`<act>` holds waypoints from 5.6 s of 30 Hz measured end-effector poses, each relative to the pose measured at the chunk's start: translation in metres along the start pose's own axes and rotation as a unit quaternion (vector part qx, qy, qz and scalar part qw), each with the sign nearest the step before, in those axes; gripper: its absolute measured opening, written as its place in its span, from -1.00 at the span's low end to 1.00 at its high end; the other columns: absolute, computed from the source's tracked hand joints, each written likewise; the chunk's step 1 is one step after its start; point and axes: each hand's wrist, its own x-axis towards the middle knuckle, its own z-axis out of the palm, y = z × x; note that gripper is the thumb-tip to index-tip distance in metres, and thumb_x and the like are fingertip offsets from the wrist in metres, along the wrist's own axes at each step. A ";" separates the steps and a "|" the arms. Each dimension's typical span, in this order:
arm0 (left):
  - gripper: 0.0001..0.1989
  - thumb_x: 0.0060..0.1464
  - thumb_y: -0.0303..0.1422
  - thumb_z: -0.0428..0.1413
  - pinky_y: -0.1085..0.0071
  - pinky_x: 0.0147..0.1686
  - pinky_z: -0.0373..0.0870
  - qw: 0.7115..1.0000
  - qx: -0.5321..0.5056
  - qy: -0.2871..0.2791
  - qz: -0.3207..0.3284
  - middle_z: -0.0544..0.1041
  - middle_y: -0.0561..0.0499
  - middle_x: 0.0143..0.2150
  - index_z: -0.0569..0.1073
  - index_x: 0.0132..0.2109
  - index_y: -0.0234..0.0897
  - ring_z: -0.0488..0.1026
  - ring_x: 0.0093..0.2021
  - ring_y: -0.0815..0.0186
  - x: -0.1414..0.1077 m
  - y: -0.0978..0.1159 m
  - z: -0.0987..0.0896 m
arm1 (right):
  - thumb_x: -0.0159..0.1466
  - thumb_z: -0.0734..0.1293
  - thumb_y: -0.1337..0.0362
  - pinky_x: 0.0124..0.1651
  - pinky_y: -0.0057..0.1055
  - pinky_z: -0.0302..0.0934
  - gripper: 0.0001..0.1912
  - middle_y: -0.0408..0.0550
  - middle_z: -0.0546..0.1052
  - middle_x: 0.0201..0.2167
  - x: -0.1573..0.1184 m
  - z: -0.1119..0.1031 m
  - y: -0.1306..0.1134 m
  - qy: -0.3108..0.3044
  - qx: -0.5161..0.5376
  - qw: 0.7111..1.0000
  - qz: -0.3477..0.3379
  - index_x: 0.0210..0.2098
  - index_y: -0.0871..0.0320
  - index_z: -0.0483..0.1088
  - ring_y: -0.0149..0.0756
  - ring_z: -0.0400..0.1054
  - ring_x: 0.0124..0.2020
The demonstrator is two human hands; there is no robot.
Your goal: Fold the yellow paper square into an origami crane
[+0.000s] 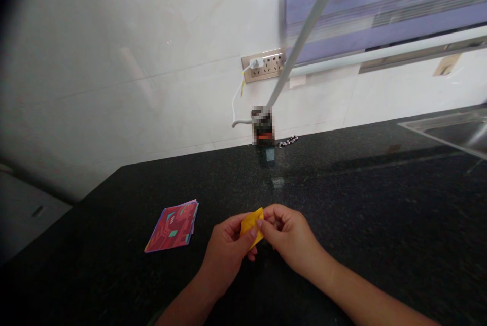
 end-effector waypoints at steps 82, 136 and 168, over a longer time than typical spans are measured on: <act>-0.76 -0.14 -0.28 0.13 0.54 -0.61 0.26 1.000 0.004 -0.002 0.002 0.44 0.03 -0.49 0.39 -0.30 -0.34 0.35 -0.57 0.42 -0.002 0.000 0.001 | 0.13 0.23 0.17 -0.64 -0.58 0.04 -0.82 -0.22 0.25 -0.63 -0.003 0.002 0.002 0.000 -0.040 0.999 -0.001 -0.49 0.16 0.23 -0.49 0.14 -0.62; -0.77 0.03 -0.24 -0.04 0.52 -0.54 0.18 1.000 0.008 -0.017 0.008 0.30 0.09 -0.54 0.34 -0.40 -0.33 0.24 -0.53 0.43 0.005 -0.003 -0.010 | 0.14 0.21 0.34 -0.45 -0.51 0.21 -0.81 -0.11 0.47 -0.49 -0.006 -0.006 -0.013 -0.064 -0.162 0.985 -0.009 -0.37 0.18 0.47 -0.39 0.35 -0.47; -0.83 -0.15 -0.30 0.15 0.49 -0.48 0.24 0.998 0.034 0.032 0.047 0.41 0.03 -0.53 0.45 -0.44 -0.35 0.30 -0.50 0.40 0.006 -0.002 -0.013 | 0.12 0.23 0.29 -0.60 -0.58 0.10 -0.83 -0.17 0.42 -0.63 -0.007 -0.002 -0.010 -0.092 -0.059 0.992 0.064 -0.44 0.22 0.44 -0.50 0.23 -0.64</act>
